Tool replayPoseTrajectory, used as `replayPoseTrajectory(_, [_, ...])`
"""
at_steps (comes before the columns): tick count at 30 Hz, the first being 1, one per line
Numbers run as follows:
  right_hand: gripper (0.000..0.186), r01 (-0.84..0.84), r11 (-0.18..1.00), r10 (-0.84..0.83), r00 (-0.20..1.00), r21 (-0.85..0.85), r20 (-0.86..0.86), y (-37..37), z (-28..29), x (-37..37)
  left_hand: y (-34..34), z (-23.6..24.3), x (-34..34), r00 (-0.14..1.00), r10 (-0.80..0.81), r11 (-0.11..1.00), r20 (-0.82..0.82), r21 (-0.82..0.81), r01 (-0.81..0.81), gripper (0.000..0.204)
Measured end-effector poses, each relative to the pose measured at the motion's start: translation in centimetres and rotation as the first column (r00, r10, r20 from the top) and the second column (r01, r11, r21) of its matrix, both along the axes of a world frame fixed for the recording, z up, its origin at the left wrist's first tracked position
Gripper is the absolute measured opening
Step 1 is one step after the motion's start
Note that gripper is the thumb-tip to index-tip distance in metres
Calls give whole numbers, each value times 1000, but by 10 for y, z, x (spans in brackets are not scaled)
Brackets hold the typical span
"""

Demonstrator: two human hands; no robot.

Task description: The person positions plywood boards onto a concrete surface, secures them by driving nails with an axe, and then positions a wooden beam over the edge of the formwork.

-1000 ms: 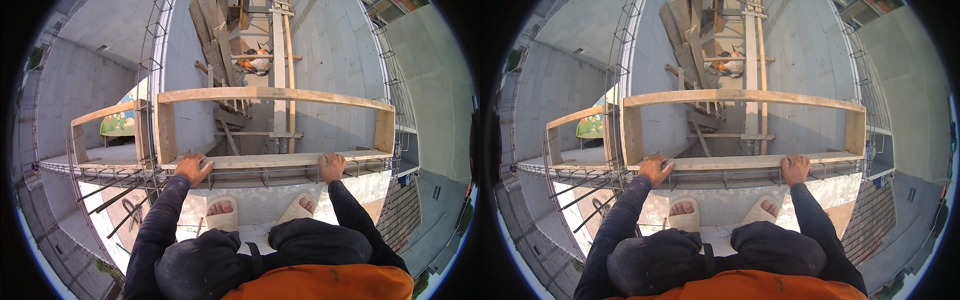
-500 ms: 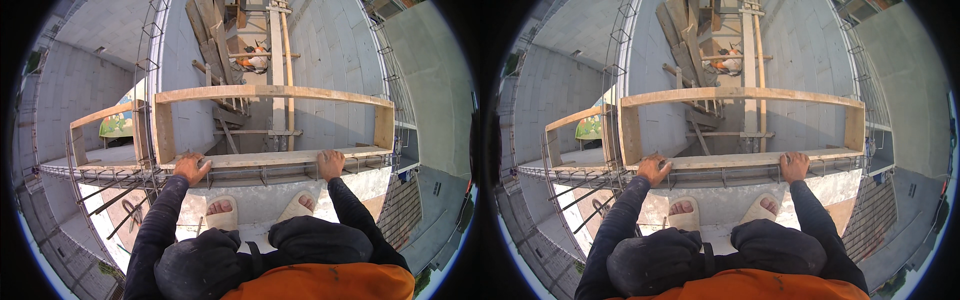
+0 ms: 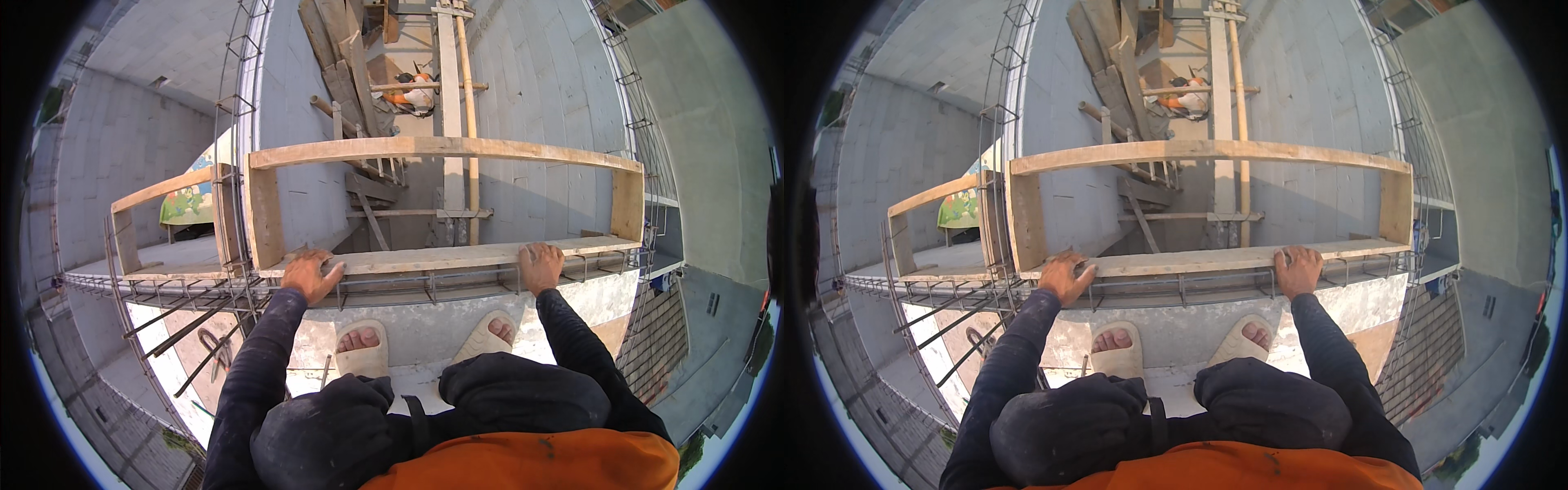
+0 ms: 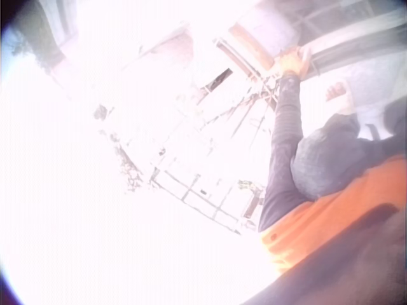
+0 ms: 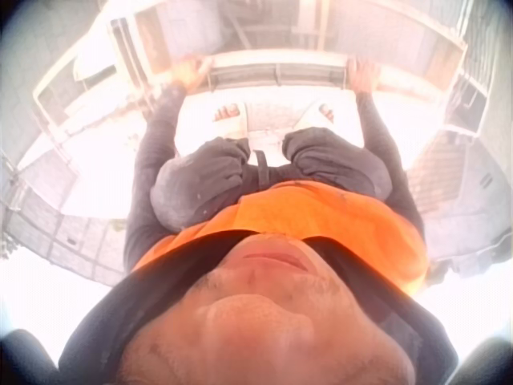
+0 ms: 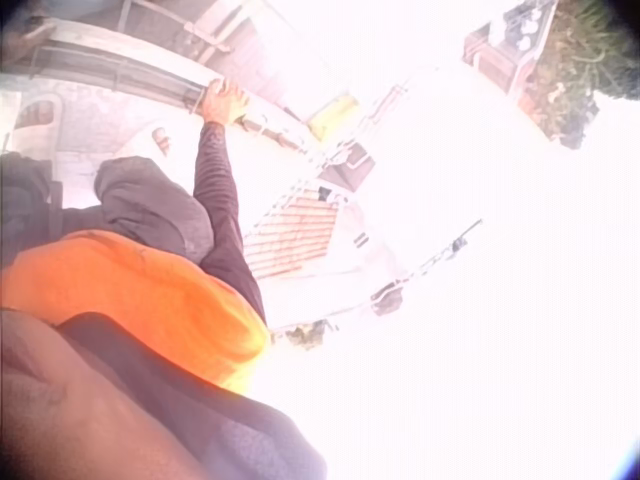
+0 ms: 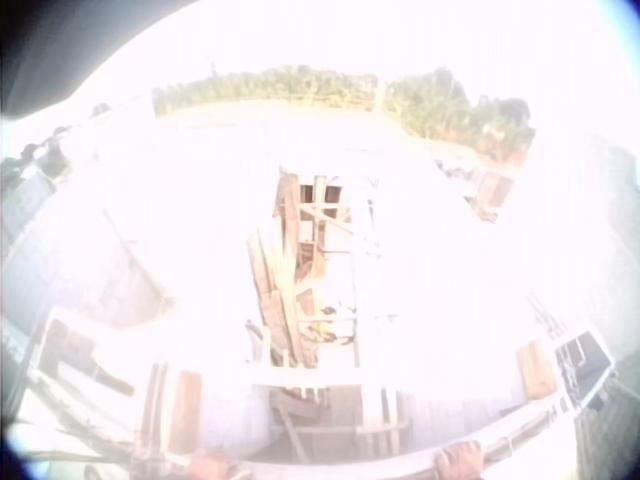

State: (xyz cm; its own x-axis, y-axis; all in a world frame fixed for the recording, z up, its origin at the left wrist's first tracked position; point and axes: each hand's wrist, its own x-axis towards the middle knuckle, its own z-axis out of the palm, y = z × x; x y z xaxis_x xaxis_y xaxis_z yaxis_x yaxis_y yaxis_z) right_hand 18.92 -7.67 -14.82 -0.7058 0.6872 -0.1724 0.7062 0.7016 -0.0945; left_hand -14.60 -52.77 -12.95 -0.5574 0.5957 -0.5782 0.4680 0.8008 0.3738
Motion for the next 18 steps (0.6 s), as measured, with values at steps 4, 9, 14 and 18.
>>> replayPoseTrajectory(4, [42, -3, 1000, 3, 1000, 5, -6, 0, 1, 1, 6, 5, -1, 999, 16, 999, 37, -33, -15, 71])
replayPoseTrajectory(9, [42, -1, 1000, 1, 1000, 1, -11, 0, 1, 1, 8, 7, 0, 999, 28, 999, 42, -40, -26, 69])
replayPoseTrajectory(14, [42, 3, 1000, -3, 1000, 3, -6, 0, -1, 1, 7, 6, -1, 998, 30, 998, 47, -50, -28, 69])
replayPoseTrajectory(18, [43, -1, 1000, 1, 1000, 10, -1, 0, -1, 1, 7, 6, -2, 998, 35, 998, 55, -51, -32, 69])
